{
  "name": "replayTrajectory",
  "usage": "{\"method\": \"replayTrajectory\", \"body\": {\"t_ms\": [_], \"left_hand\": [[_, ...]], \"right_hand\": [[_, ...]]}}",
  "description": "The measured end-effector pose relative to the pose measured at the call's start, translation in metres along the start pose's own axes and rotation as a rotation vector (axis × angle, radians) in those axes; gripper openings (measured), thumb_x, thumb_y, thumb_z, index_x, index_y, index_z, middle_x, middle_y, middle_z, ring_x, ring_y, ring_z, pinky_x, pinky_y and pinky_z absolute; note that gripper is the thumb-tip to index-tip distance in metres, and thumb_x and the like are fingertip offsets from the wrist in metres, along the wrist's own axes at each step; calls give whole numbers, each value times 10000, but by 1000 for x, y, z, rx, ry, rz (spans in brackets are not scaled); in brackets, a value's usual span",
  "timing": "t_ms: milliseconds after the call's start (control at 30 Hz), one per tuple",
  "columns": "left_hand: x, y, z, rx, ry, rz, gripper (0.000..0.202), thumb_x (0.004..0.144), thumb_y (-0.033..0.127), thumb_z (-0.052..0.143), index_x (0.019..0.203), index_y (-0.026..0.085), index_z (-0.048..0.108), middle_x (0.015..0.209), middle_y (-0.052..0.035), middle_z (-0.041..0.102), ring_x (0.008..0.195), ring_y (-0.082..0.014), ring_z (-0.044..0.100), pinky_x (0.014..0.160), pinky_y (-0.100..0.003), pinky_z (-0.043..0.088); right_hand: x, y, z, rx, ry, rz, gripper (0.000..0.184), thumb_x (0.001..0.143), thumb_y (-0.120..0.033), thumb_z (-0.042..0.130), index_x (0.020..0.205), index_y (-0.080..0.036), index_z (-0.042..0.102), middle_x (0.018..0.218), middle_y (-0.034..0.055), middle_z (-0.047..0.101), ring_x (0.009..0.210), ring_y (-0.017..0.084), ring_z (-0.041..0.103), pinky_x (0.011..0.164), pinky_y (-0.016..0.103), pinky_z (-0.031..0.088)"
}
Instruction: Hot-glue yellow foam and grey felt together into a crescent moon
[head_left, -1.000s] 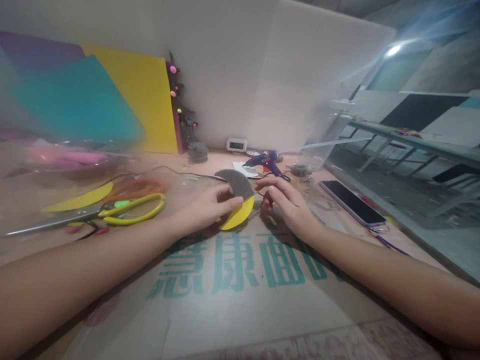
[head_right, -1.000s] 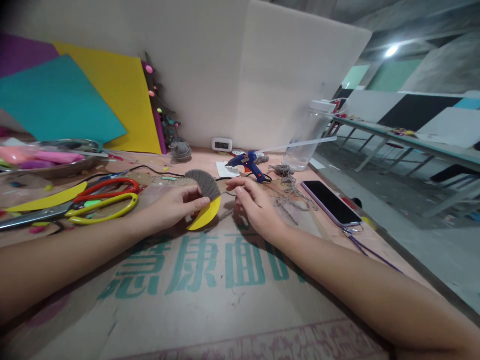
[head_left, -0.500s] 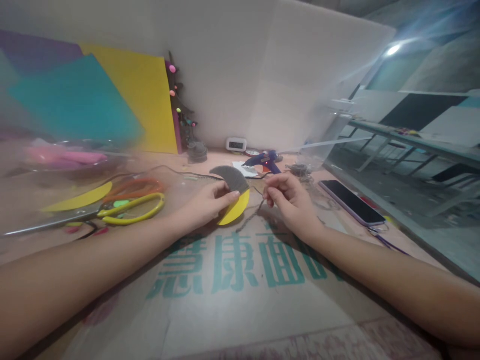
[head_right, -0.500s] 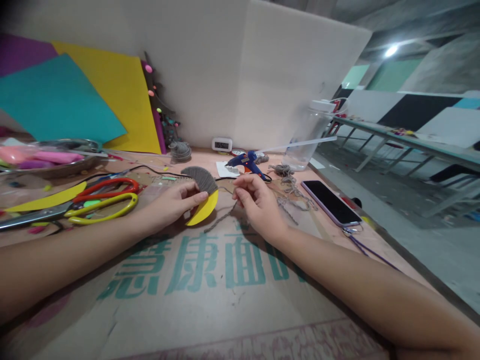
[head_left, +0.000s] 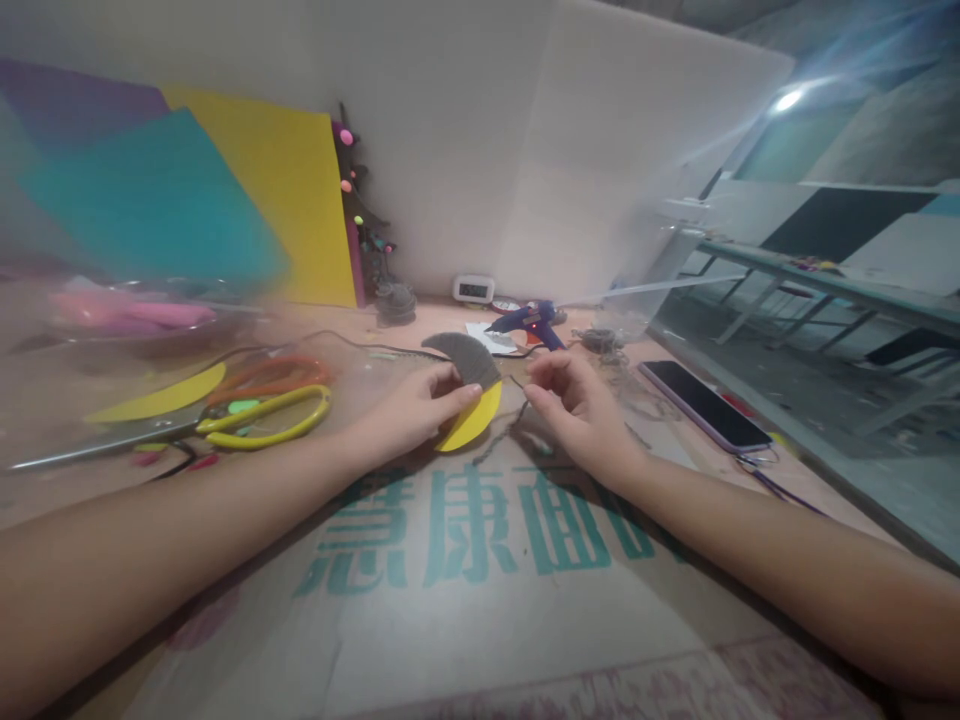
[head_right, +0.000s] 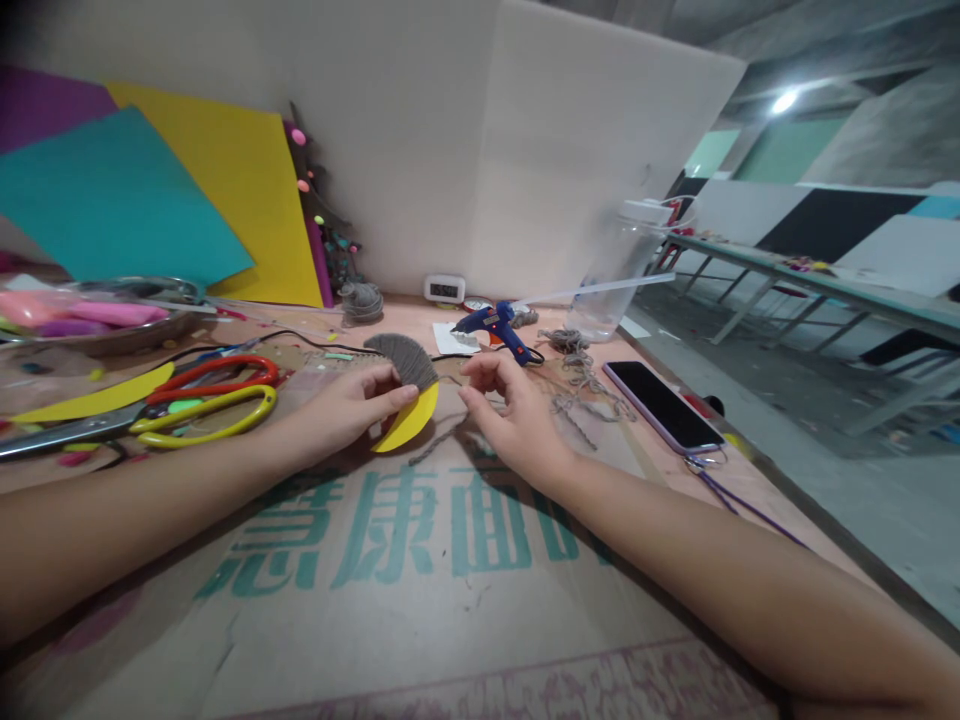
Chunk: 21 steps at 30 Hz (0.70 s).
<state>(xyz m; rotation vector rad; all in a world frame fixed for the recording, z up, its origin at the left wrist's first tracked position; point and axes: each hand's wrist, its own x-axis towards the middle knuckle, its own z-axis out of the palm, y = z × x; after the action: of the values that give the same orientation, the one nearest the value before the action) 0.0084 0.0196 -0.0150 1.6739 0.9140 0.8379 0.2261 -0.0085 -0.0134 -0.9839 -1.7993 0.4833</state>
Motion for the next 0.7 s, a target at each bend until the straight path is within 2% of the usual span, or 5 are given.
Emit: {"method": "replayTrajectory", "body": {"t_ms": [267,333,467,600,700], "left_hand": [[0,1,1,-20,-37,49,314,861,438,595,967,143,597,765,21,554,583,-90,468,513,-204,360],[1,-1,1,-9,-41,55,321,859,446,595,971,145,600,762,21,559,585,-93,479,520,-209,368],[1,-3,-1,72,6,45,362,850,511,584,872,150,585,681,33,524,563,-106,476,516,-223,366],[0,-3,-3,194,47,34,422,835,559,576,892,143,610,725,5,569,631,-139,523,545,-243,383],[-2,-1,-3,261,35,29,431,838,567,567,889,143,625,722,-5,582,642,-154,535,549,-256,392]], "right_hand": [[2,-2,-1,-106,-60,98,237,932,-305,534,1135,-213,617,818,14,583,723,153,544,675,296,450],[2,-2,-1,-54,-61,122,210,930,-329,541,1088,-208,608,804,8,589,705,146,555,648,282,451],[1,-8,-2,-58,-59,87,171,903,-362,578,846,-202,553,738,-9,585,658,127,549,607,254,436],[1,-20,-2,-180,-228,42,153,885,-327,596,815,-196,632,749,14,672,658,137,580,603,253,447],[0,-24,1,-218,-288,-23,143,877,-308,603,801,-196,650,747,18,685,649,136,586,612,255,454]]}}
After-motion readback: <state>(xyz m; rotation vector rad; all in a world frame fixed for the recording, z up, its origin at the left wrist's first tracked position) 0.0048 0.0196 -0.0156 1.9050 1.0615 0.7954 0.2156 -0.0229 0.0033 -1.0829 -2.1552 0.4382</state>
